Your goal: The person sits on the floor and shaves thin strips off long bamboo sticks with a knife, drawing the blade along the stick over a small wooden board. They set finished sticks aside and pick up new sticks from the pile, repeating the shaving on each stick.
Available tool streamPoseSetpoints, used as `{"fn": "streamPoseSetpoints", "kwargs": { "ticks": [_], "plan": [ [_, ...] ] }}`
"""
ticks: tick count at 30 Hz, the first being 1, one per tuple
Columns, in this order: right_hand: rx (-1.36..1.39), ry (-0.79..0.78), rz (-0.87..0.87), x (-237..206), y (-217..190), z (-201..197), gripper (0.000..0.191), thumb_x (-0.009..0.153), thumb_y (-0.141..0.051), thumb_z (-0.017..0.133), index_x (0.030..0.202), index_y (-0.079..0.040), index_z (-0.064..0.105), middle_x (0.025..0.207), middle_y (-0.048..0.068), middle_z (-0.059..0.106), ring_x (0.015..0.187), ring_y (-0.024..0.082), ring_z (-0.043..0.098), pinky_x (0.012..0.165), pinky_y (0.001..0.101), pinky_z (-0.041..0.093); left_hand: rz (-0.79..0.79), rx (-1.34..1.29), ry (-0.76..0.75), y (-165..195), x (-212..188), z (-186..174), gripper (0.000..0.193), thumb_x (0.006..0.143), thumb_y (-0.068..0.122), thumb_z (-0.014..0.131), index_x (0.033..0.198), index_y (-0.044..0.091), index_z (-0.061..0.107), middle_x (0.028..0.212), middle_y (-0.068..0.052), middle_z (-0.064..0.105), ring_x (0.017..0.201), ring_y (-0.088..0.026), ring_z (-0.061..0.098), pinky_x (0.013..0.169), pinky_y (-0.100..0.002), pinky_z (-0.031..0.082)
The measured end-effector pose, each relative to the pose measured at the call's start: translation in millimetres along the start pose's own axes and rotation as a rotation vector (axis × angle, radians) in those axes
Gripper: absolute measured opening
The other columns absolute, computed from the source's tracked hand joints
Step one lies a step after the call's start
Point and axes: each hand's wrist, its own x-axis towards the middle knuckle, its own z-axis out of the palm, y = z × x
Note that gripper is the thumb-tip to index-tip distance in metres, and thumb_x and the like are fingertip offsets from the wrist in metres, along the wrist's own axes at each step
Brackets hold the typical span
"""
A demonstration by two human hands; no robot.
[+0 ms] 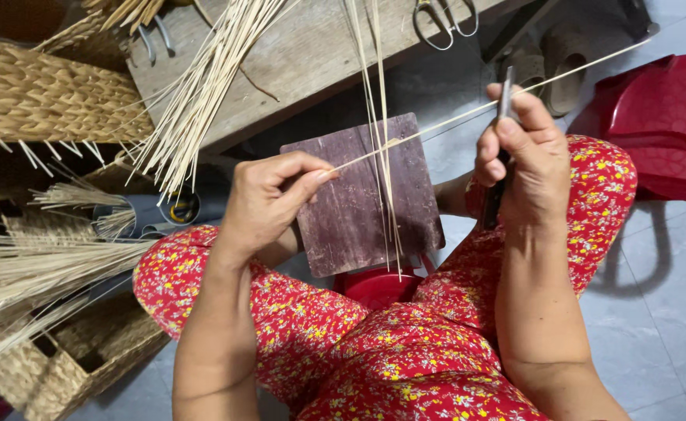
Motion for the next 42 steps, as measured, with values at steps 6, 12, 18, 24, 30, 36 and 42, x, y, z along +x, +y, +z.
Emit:
{"fn": "streamPoseSetpoints", "kwargs": {
  "ticks": [6, 12, 18, 24, 30, 36, 42],
  "plan": [
    [0.021, 0.044, -0.075, -0.2, -15.3, -24.6, 0.031, 0.112, -0.008, 0.063, 0.142, -0.002, 0.060, 0.079, 0.007, 0.063, 0.056, 0.010, 0.050, 0.050, 0.0209, 0.039, 0.032, 0.002, -0.028, 1.1, -2.4, -11.5, 0.009, 0.098, 0.007, 0.071, 0.103, 0.002, 0.077, 0.082, 0.001, 0.074, 0.074, -0.002, 0.064, 0.065, -0.020, 0.052],
    [0.053, 0.104, -0.190, -2.6, -31.0, -47.8, 0.027, 0.119, -0.010, 0.061, 0.145, -0.004, 0.058, 0.080, 0.006, 0.061, 0.054, 0.009, 0.047, 0.048, 0.0215, 0.035, -0.085, 0.031, -0.036, 2.1, -3.9, -22.8, 0.010, 0.097, 0.009, 0.072, 0.102, 0.004, 0.078, 0.074, 0.001, 0.070, 0.066, -0.001, 0.061, 0.058, -0.020, 0.049],
    [0.068, 0.074, -0.214, -4.3, -28.7, -54.0, 0.028, 0.120, -0.011, 0.062, 0.147, -0.005, 0.057, 0.081, 0.007, 0.060, 0.055, 0.010, 0.048, 0.049, 0.0223, 0.035, -0.257, 0.036, -0.030, 1.0, 0.2, -17.0, 0.017, 0.095, 0.011, 0.072, 0.111, 0.010, 0.078, 0.074, 0.002, 0.071, 0.060, -0.002, 0.057, 0.053, -0.021, 0.046],
    [0.057, 0.067, -0.202, -4.9, -26.1, -42.8, 0.027, 0.118, -0.009, 0.063, 0.144, -0.004, 0.057, 0.081, 0.008, 0.061, 0.056, 0.011, 0.048, 0.049, 0.0221, 0.036, -0.053, 0.015, -0.006, 0.0, 6.0, -0.6, 0.021, 0.095, 0.010, 0.075, 0.116, 0.010, 0.076, 0.083, 0.002, 0.074, 0.073, -0.001, 0.065, 0.065, -0.020, 0.052],
    [0.031, 0.017, -0.118, -6.6, -8.2, -19.8, 0.030, 0.116, -0.009, 0.065, 0.145, -0.002, 0.058, 0.080, 0.009, 0.060, 0.057, 0.011, 0.049, 0.053, 0.0218, 0.038, 0.117, -0.012, 0.038, -4.9, 14.4, 28.0, 0.014, 0.096, 0.009, 0.077, 0.110, 0.007, 0.076, 0.092, -0.002, 0.075, 0.079, -0.003, 0.066, 0.069, -0.021, 0.053],
    [0.041, 0.037, -0.129, -6.8, -7.5, -22.0, 0.029, 0.118, -0.009, 0.064, 0.145, -0.003, 0.058, 0.080, 0.009, 0.061, 0.057, 0.012, 0.049, 0.052, 0.0222, 0.038, 0.074, -0.203, 0.203, -14.4, 12.2, 26.1, 0.010, 0.104, 0.009, 0.070, 0.108, 0.003, 0.077, 0.095, -0.004, 0.076, 0.085, -0.007, 0.068, 0.077, -0.023, 0.055],
    [0.027, 0.067, -0.177, -7.6, -13.6, -47.2, 0.022, 0.122, -0.007, 0.058, 0.143, -0.008, 0.056, 0.085, 0.007, 0.062, 0.059, 0.011, 0.050, 0.050, 0.0225, 0.036, -0.009, -0.695, 0.323, -29.4, 5.5, -5.6, 0.015, 0.110, 0.016, 0.062, 0.111, 0.002, 0.067, 0.089, -0.005, 0.070, 0.077, -0.012, 0.068, 0.073, -0.028, 0.059]
  ]
}}
